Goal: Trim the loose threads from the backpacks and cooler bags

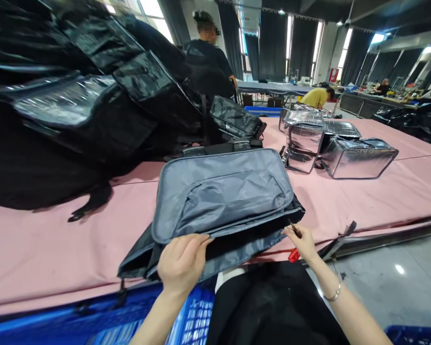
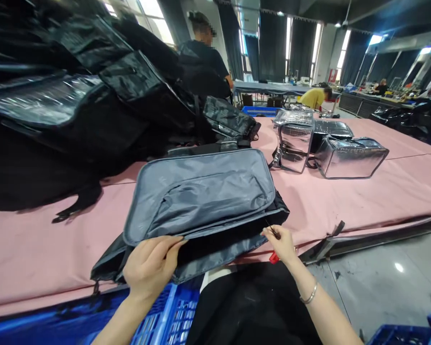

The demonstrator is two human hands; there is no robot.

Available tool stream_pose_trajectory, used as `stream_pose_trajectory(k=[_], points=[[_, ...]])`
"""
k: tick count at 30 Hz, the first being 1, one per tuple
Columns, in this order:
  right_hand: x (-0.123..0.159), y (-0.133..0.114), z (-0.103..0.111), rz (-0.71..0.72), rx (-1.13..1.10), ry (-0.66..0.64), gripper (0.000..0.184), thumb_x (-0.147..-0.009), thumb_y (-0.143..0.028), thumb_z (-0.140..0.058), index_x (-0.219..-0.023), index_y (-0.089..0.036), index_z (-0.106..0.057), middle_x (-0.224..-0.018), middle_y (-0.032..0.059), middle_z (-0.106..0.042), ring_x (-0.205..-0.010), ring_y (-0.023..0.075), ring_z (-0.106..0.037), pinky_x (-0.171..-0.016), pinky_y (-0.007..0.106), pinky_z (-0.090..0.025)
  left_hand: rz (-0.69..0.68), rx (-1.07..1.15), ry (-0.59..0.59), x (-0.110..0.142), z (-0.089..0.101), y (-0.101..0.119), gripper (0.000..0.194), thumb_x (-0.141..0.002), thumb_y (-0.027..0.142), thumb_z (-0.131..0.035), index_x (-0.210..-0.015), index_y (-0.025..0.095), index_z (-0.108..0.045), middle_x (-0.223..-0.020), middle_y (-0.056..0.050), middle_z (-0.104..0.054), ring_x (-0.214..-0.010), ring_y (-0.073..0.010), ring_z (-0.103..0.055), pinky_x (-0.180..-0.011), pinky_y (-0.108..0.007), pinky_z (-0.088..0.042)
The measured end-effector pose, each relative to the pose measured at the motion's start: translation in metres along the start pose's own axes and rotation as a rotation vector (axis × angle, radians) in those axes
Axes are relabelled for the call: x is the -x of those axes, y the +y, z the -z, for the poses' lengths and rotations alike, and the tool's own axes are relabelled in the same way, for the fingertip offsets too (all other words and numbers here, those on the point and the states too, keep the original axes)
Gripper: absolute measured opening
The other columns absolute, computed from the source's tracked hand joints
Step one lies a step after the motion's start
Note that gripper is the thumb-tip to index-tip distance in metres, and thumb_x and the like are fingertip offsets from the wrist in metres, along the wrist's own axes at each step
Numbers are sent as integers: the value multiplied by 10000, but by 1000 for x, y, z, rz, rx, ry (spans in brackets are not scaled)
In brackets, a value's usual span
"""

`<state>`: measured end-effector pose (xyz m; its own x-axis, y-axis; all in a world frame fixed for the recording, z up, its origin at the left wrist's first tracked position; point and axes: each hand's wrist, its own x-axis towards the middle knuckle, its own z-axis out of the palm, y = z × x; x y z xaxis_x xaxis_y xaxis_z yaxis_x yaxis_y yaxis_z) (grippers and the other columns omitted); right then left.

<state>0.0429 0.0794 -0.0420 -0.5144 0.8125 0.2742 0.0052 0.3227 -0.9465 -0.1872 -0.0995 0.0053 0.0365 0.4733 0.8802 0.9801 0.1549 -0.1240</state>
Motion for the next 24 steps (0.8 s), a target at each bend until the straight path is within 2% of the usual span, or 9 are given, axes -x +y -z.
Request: stream_pose_trajectory(k=[4,7,9,12,15,17,19,20,24], points=[[-3,0,-29,-2,-21,65,277,-802,-408,-569,-791,-149,-668,-701,36,-655,-593,137,-586,-566,243,-482,35,37,8,11,9,4,104,-731,123,-671,-804,166,-612,-693,-46,-644,-631,-172,-577,-630,-283,-456],[-4,-1,-39,145,54,158,149,-792,-307,-600,-811,-170,-653,-745,31,-673,-651,147,-618,-635,254,-504,80,58,33,20,12,9,103,-730,119,-672,-804,169,-622,-694,-45,-642,-629,-168,-573,-636,-285,-457],[-5,-2,-40,284,147,185,82,-788,-242,-592,-803,-182,-646,-726,22,-672,-638,145,-623,-633,249,-509,123,69,55,26,12,11,106,-729,119,-673,-807,176,-630,-702,-45,-642,-637,-167,-573,-648,-289,-460],[-9,-3,-36,446,282,174,150,-811,-174,-519,-864,-195,-657,-776,35,-687,-685,150,-643,-656,252,-516,184,79,59,31,10,13,92,-737,128,-666,-803,188,-641,-705,-41,-643,-642,-166,-572,-663,-294,-463],[-14,-4,-33,527,436,150,228,-837,-138,-457,-886,-192,-672,-740,41,-679,-665,145,-637,-635,243,-502,258,75,67,32,9,21,80,-736,134,-666,-792,189,-651,-712,-44,-653,-665,-171,-580,-687,-303,-464],[-17,-7,-32,555,495,153,240,-850,-132,-440,-879,-179,-674,-700,40,-666,-627,141,-625,-597,235,-485,331,81,90,32,12,34,85,-726,130,-672,-786,188,-657,-726,-48,-663,-698,-177,-592,-724,-317,-463],[-18,-14,-32,570,497,157,233,-859,-133,-439,-882,-172,-668,-716,44,-671,-636,142,-626,-592,232,-479,469,153,110,31,16,53,71,-729,149,-667,-788,189,-665,-745,-50,-672,-730,-182,-602,-754,-330,-464],[-18,-18,-31,574,493,156,226,-862,-135,-443,-883,-172,-664,-732,46,-676,-645,142,-628,-594,232,-479,581,232,103,31,17,63,52,-742,177,-656,-790,191,-669,-756,-50,-674,-737,-181,-607,-755,-332,-468],[-11,-38,-29,602,516,150,223,-867,-129,-435,-858,-176,-653,-714,38,-669,-608,133,-613,-558,227,-459,1241,749,-29,20,16,94,224,-770,361,-623,-893,182,-677,-846,-65,-688,-688,-161,-619,-679,-309,-506]])
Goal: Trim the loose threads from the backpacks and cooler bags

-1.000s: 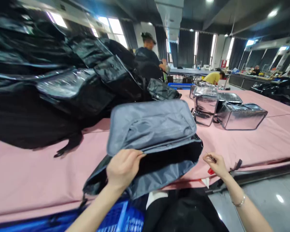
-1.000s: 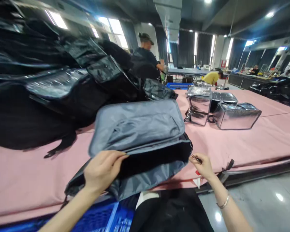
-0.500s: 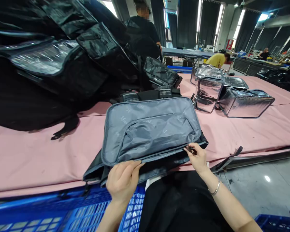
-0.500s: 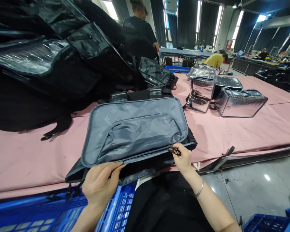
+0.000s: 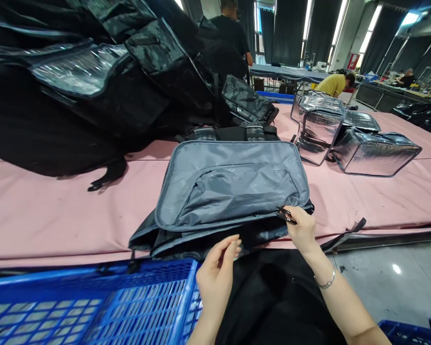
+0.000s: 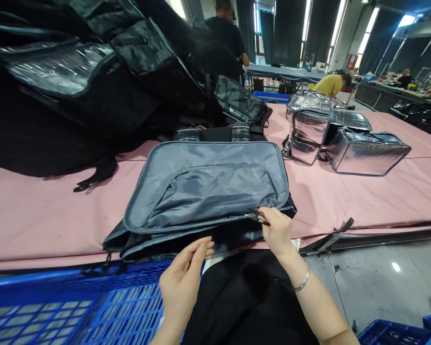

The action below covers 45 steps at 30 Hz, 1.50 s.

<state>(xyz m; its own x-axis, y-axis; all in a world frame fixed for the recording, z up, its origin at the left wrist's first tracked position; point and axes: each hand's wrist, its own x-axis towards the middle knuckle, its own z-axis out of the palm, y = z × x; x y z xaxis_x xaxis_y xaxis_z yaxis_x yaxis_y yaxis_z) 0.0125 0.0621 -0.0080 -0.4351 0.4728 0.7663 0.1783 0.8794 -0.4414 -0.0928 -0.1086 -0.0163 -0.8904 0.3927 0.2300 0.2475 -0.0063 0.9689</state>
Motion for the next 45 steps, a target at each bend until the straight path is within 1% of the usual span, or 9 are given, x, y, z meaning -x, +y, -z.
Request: stream_pose_trajectory(k=[3,8,12,16,23,27,32,36,45], points=[[1,-12,7,34,4,-39,247,-868,-117,-413,-840,-178,-650,-661,25,-646,-571,122,-594,-529,220,-440,362,286,-16,-6,-13,12,360,-671,458,-694,-815,129,-674,-813,-88,-693,-632,-152,-612,-618,-285,-513],[6,-19,16,-12,4,-125,250,-849,-97,-412,-857,-174,-650,-713,35,-669,-615,126,-616,-558,221,-459,547,433,49,-19,-25,29,372,-548,417,-786,-672,103,-631,-671,-64,-671,-593,-154,-624,-582,-262,-522],[0,-27,31,-103,-52,-300,231,-822,-106,-472,-918,-205,-657,-830,33,-703,-736,145,-656,-671,234,-499,535,510,68,-15,-32,33,328,-549,359,-788,-669,117,-602,-656,-53,-672,-671,-196,-663,-678,-316,-550],[-19,-39,36,-55,-164,-511,269,-821,-295,-595,-1077,-214,-609,-974,46,-696,-835,164,-658,-734,247,-497,505,559,92,-9,-38,32,286,-599,334,-754,-700,137,-573,-654,-39,-675,-659,-191,-666,-702,-345,-553],[-54,-28,21,-51,-147,-627,185,-895,-352,-493,-975,-194,-544,-735,-17,-629,-623,126,-591,-624,235,-440,432,636,48,-5,-37,27,307,-594,346,-772,-724,132,-594,-686,-36,-678,-730,-218,-677,-747,-373,-543],[-54,-15,30,59,-315,-566,181,-854,-367,-570,-890,-191,-557,-795,5,-610,-695,123,-569,-627,217,-444,423,632,25,-8,-34,26,343,-564,377,-796,-711,127,-613,-677,-34,-673,-690,-197,-665,-698,-338,-537],[-42,-9,33,197,-245,-457,185,-852,-363,-583,-868,-179,-583,-815,46,-609,-759,156,-569,-694,263,-459,432,604,31,-11,-32,26,368,-532,387,-816,-683,120,-613,-657,-33,-656,-609,-150,-620,-599,-274,-499],[-38,-11,27,227,-206,-429,195,-874,-368,-548,-868,-175,-579,-819,57,-603,-772,165,-574,-691,272,-465,416,601,9,-12,-31,27,346,-545,370,-810,-689,116,-623,-670,-31,-642,-544,-105,-549,-508,-230,-419],[-42,-12,27,266,-200,-450,193,-882,-370,-530,-867,-181,-569,-828,59,-606,-772,164,-579,-695,269,-466,385,578,-28,-13,-29,32,334,-568,376,-796,-666,122,-603,-656,-25,-616,-498,-74,-458,-468,-223,-332]])
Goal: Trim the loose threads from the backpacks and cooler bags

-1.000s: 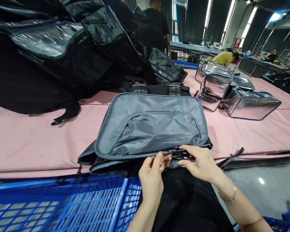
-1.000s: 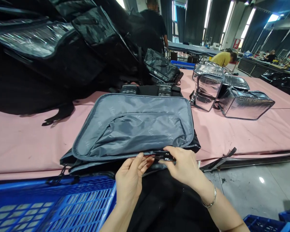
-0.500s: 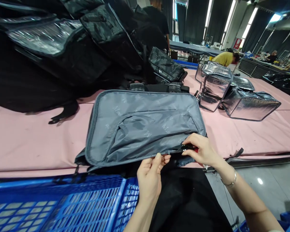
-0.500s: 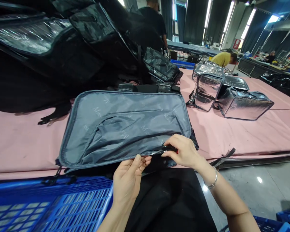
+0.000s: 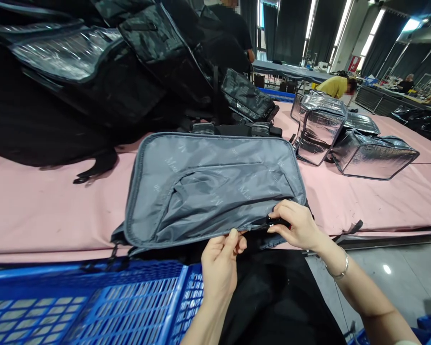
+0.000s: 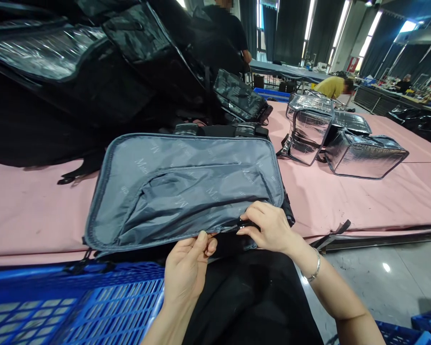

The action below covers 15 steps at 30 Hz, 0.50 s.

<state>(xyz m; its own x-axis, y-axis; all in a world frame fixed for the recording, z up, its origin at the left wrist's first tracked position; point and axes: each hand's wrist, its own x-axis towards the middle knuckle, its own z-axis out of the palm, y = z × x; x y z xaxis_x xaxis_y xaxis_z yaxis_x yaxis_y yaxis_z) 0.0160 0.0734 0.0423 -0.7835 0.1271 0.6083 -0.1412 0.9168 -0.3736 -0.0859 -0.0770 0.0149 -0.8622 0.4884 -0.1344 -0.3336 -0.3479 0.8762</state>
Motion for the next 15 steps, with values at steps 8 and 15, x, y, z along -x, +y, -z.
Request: stream_pose_trajectory(k=[8,15], points=[[-5,-2,-9,21,47,-1,264,-902,-426,-473,-848,-184,-563,-816,54,-599,-748,160,-564,-663,256,-442,-13,-9,-38,-1,0,1,311,-588,371,-786,-656,125,-607,-660,-24,-607,-455,-51,-385,-447,-225,-294],[-10,-3,-11,49,76,-35,297,-918,-443,-431,-836,-190,-562,-797,46,-584,-712,151,-546,-647,250,-430,-10,-14,-46,-2,1,0,337,-594,397,-779,-669,123,-598,-671,-29,-613,-452,-42,-370,-450,-227,-288]])
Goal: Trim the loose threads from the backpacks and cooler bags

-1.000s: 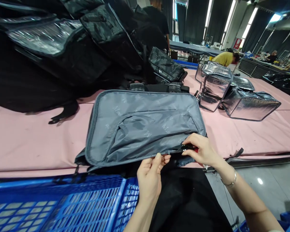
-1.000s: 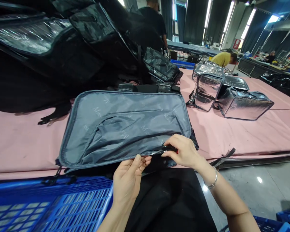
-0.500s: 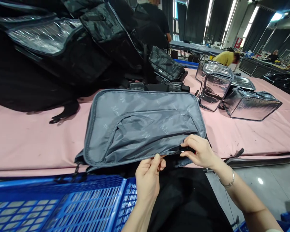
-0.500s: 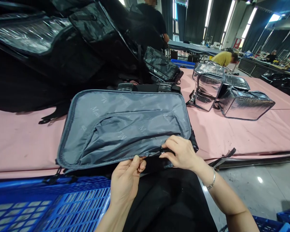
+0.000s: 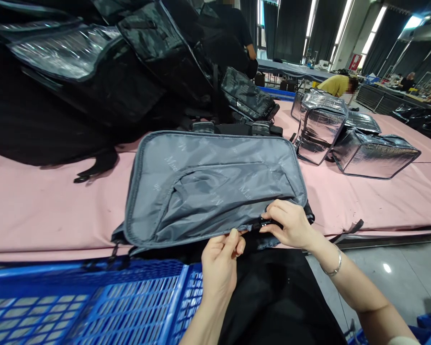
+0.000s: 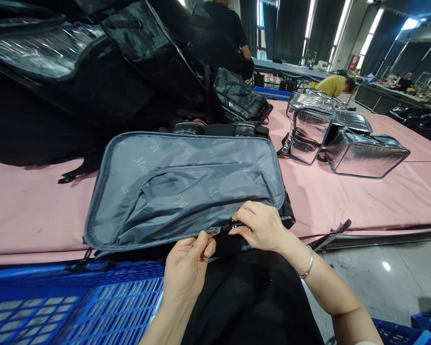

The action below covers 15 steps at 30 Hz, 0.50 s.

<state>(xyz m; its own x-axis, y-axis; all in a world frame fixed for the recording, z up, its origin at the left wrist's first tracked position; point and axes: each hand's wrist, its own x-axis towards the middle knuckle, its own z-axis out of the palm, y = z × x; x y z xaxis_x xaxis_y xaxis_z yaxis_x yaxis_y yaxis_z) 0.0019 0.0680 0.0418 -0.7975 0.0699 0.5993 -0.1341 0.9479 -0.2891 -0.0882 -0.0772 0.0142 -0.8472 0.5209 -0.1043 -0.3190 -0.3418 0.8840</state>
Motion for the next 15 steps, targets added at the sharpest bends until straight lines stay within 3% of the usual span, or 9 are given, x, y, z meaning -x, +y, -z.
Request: stream_pose_trajectory(k=[15], points=[[-2,4,-3,11,-90,19,306,-921,-430,-434,-773,-189,-548,-744,35,-577,-679,144,-524,-624,252,-417,2,-8,4,0,0,-1,328,-602,394,-776,-678,124,-606,-670,-22,-608,-461,-44,-382,-455,-220,-285]])
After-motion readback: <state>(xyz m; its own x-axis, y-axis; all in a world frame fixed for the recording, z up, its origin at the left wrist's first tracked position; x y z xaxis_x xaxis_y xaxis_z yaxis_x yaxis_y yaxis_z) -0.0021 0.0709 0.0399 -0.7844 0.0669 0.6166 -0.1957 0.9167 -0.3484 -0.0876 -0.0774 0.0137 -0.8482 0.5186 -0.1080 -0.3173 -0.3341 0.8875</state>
